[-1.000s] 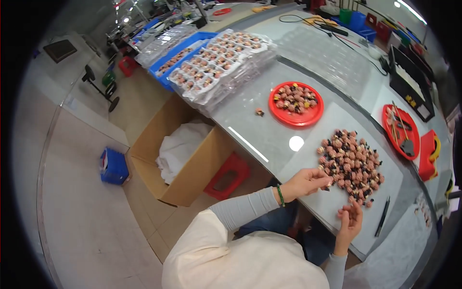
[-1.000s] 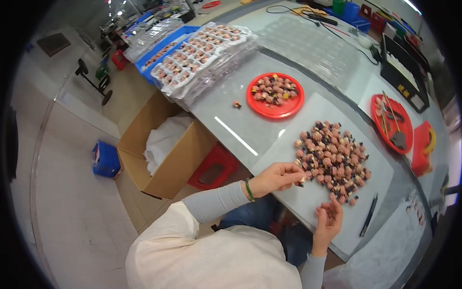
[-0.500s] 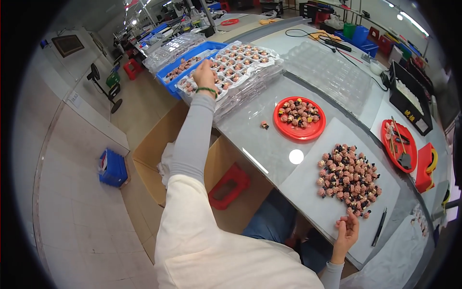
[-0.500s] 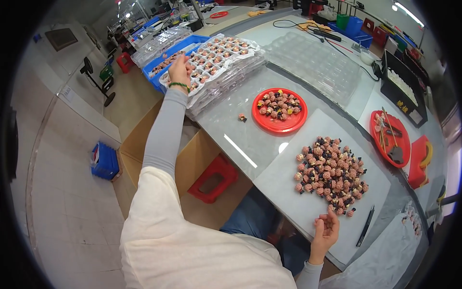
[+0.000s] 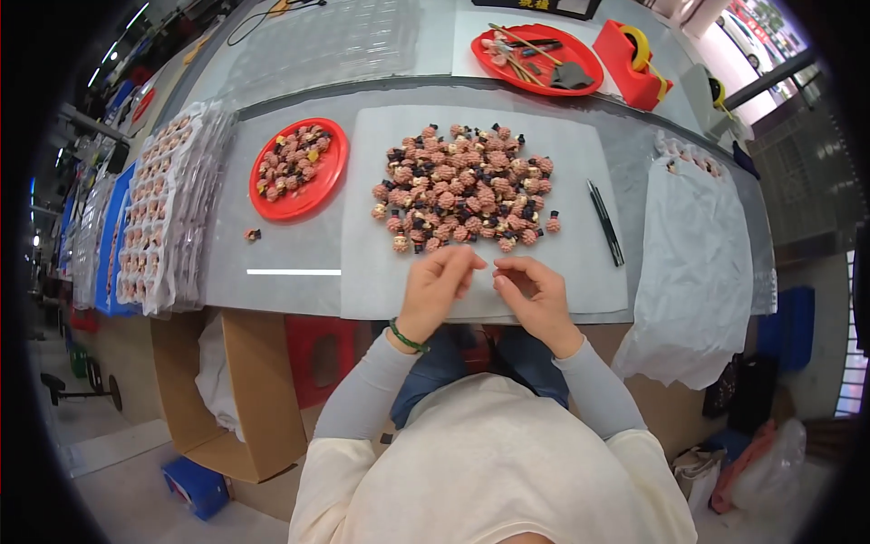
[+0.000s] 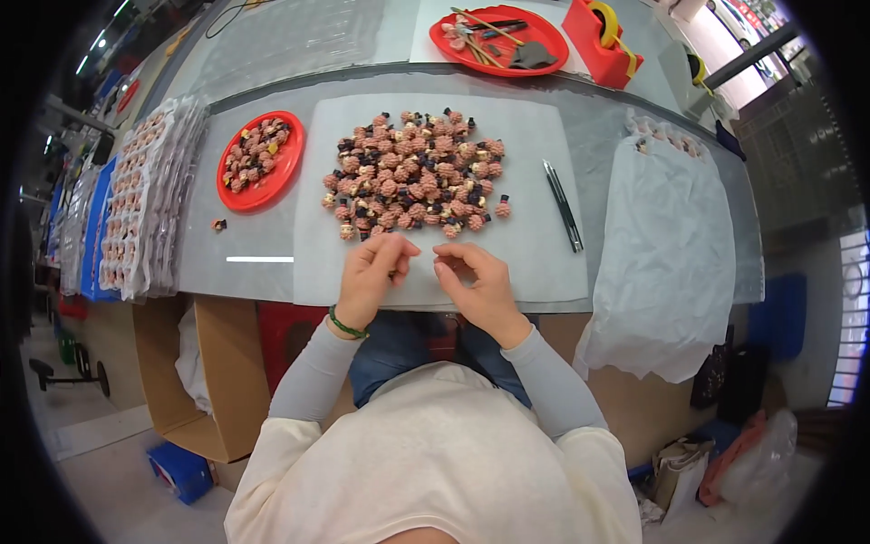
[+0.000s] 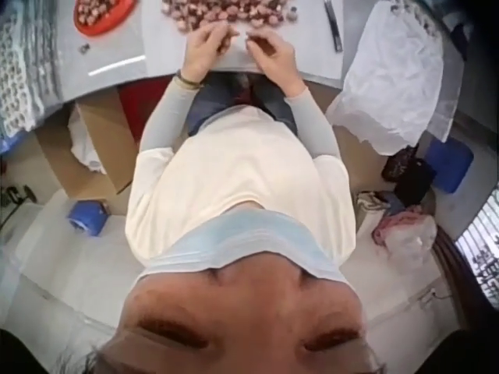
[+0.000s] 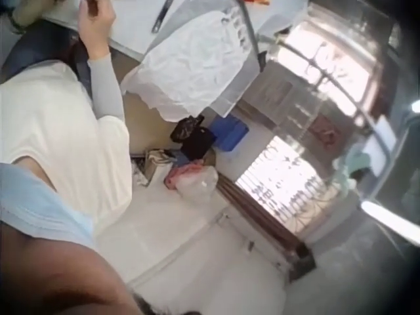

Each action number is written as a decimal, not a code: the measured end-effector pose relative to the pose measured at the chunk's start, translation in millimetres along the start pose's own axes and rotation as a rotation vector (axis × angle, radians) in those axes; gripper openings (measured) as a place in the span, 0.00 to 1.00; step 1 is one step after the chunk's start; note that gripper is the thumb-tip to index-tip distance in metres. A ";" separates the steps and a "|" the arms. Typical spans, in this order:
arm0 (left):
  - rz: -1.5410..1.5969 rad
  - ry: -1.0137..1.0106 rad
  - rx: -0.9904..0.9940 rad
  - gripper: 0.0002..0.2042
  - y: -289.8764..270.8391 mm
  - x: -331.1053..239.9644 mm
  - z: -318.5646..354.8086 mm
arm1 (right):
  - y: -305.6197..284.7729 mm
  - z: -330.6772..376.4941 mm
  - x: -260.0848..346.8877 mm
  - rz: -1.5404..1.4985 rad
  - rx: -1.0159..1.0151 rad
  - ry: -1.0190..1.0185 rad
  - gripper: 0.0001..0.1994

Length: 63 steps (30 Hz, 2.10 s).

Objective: Inspecting and sorting small pink toy head components at a factory workbench.

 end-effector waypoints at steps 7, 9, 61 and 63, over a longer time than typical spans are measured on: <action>-0.345 0.197 0.147 0.11 38.2 17.4 -6.1 | -54.3 -30.3 24.7 0.622 -0.305 -0.311 0.15; -0.319 0.176 0.127 0.11 32.4 23.8 -8.3 | -62.3 -36.0 12.3 0.680 -0.232 -0.274 0.16; 0.091 0.138 0.017 0.09 13.3 29.6 -8.6 | 8.8 3.3 -12.9 -0.400 0.081 0.051 0.23; 0.054 0.140 0.006 0.09 14.2 29.2 -8.7 | 8.8 3.4 -12.7 -0.389 0.077 0.043 0.22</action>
Point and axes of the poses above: each hand's wrist, its own z-axis away from the middle knuckle, its own y-axis out of the palm, x = y × z, the point moved 4 cm from there along -z, towards the middle knuckle, and after that the axes turned 2 degrees about x, right-handed, at the moved point
